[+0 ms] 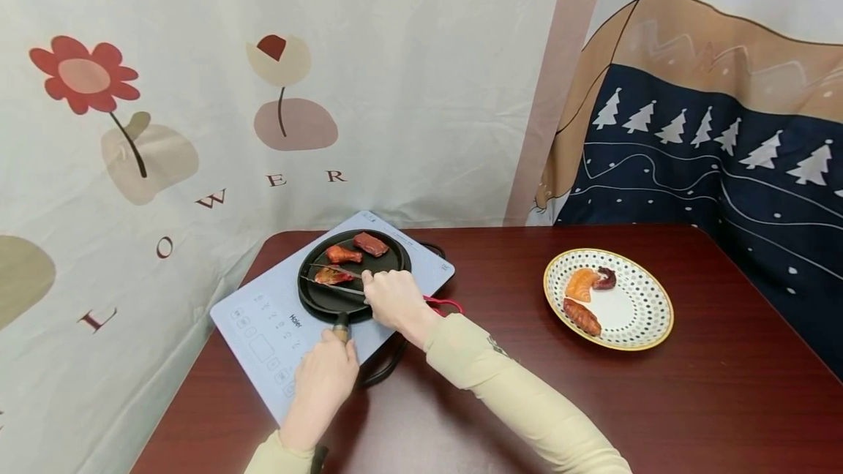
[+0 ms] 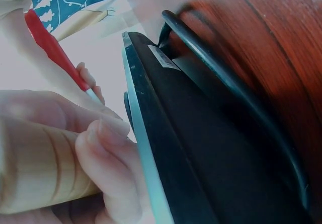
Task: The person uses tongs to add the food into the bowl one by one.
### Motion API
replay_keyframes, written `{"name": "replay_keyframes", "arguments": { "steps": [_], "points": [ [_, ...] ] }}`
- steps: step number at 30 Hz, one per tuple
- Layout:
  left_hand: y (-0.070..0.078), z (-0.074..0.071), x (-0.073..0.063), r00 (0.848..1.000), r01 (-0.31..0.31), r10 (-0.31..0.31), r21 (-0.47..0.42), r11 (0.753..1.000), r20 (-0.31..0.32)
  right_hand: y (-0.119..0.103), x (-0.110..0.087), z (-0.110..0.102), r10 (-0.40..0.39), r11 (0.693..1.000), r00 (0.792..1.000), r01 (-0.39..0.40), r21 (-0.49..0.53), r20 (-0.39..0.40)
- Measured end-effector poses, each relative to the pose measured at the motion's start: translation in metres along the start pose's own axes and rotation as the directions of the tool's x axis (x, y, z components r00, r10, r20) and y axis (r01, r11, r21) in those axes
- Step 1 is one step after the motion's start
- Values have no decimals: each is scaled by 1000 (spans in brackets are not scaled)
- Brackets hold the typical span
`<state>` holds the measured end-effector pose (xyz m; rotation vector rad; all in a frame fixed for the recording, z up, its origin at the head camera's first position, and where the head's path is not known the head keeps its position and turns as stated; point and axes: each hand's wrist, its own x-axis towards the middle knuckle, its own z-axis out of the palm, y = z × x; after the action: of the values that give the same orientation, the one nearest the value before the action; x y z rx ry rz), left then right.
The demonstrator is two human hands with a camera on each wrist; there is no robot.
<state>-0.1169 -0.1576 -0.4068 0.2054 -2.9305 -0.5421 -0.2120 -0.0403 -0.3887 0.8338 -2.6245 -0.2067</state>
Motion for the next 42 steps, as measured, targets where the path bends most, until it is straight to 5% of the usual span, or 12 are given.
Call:
{"name": "replay_keyframes", "arguments": {
  "steps": [15,25,42],
  "points": [
    [0,0,-1,1000,-4,4,6,1000,12,25,-16,-9,40,985,992,-59,159,119],
    [0,-1,0,999,14,-14,5,1000,29,38,-26,-10,47,989,995,-59,133,93],
    [-2,2,-1,1000,-8,8,6,1000,-3,22,-17,-5,5,993,998,-12,113,65]
  ]
}}
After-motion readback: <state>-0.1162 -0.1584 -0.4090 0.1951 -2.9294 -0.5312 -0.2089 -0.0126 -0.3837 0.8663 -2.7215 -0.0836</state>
